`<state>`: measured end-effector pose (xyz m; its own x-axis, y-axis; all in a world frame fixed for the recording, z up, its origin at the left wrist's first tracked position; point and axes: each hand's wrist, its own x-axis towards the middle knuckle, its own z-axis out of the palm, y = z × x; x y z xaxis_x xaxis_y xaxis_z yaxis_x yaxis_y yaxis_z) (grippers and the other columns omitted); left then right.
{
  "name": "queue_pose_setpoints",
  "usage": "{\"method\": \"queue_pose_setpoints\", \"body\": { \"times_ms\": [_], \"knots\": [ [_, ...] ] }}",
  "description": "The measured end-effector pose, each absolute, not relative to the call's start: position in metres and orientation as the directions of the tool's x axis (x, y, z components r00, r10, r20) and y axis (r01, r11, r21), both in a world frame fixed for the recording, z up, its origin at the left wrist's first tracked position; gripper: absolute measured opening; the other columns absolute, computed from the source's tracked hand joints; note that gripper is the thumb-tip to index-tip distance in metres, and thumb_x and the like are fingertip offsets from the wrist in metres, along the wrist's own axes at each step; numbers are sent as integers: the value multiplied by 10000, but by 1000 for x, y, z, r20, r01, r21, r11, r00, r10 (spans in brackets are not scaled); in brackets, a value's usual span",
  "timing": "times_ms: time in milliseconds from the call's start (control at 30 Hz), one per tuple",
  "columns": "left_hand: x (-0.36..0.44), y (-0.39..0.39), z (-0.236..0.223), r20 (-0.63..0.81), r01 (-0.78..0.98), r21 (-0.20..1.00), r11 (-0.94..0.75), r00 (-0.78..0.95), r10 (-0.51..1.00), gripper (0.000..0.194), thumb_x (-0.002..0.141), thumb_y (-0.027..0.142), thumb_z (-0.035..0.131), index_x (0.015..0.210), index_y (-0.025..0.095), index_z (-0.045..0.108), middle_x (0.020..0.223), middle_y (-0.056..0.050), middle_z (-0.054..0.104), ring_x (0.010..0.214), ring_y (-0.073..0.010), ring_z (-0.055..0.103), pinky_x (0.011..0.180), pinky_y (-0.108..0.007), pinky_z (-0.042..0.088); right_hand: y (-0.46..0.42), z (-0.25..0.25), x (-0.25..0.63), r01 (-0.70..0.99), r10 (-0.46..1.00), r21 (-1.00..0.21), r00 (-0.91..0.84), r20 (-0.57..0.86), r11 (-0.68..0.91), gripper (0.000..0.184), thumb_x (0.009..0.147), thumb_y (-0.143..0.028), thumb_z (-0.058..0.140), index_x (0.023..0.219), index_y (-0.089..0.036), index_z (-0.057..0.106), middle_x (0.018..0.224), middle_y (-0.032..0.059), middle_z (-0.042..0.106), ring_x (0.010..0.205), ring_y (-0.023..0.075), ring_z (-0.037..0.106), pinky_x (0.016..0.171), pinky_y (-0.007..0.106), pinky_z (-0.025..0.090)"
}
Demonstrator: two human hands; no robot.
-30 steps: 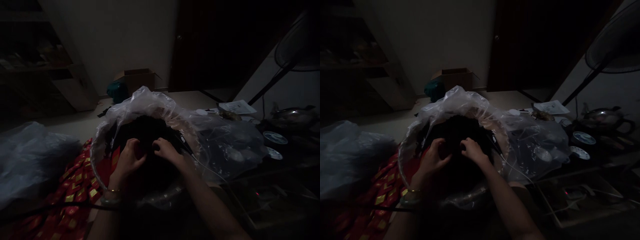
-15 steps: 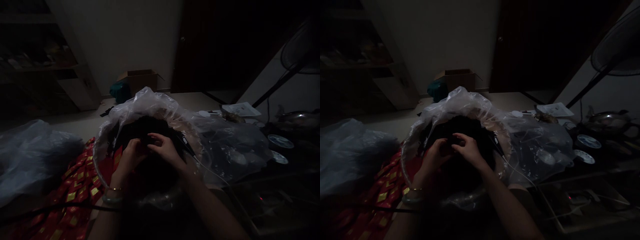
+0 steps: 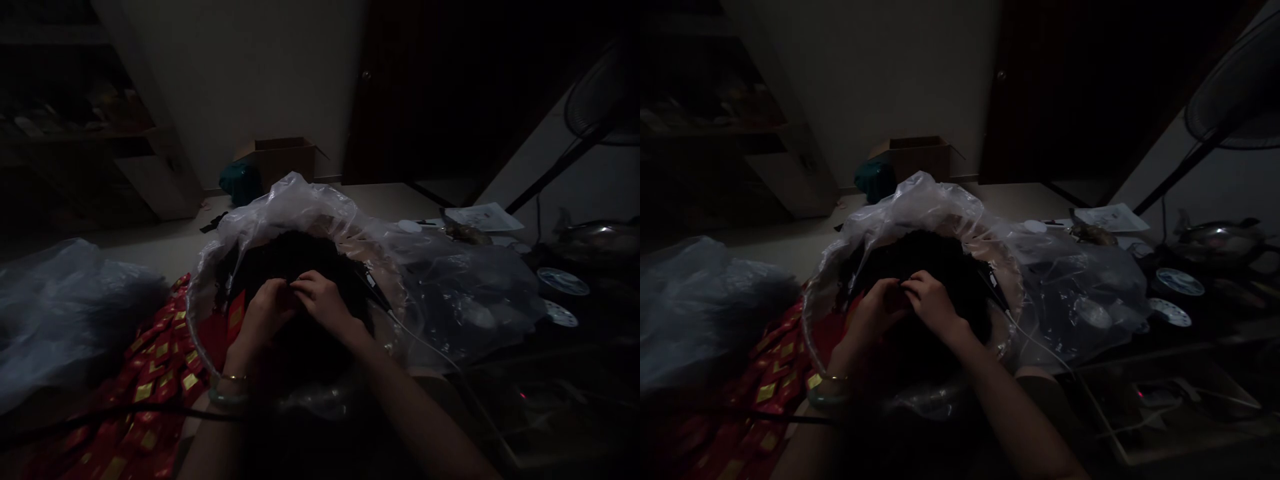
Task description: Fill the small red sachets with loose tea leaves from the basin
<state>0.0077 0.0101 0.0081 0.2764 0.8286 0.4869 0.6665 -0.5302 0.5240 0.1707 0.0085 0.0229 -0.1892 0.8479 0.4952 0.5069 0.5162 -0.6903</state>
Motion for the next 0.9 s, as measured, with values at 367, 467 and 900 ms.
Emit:
{"method": "queue_pose_setpoints", "body": {
  "times_ms": [367,467,900],
  "knots": [
    [6,10,7,526,663,579,-474,141,839,484,640,257,768,1040,218,498,943,-27,628,870,-208,636,755,-344,530,11,34,187,481,855,-770,77,513,419,277,816,-144,514,1013,-235,687,1044,66,643,916,193,610,854,354,504],
    [8,10,4,603,676,558,-482,68,795,514,618,263,784,1027,211,478,969,-42,606,895,-214,618,766,-348,523,9,38,191,503,863,-769,85,498,395,309,798,-213,576,1095,-232,656,1188,100,539,870,187,595,753,338,532],
    [11,1,19,580,672,478,-566,243,778,327,672,247,674,925,208,471,917,-35,555,817,-180,575,706,-302,497,2,39,177,670,881,-579,-280,382,464,113,849,-232,595,868,-199,701,937,65,619,888,182,564,802,314,468]
  ]
}}
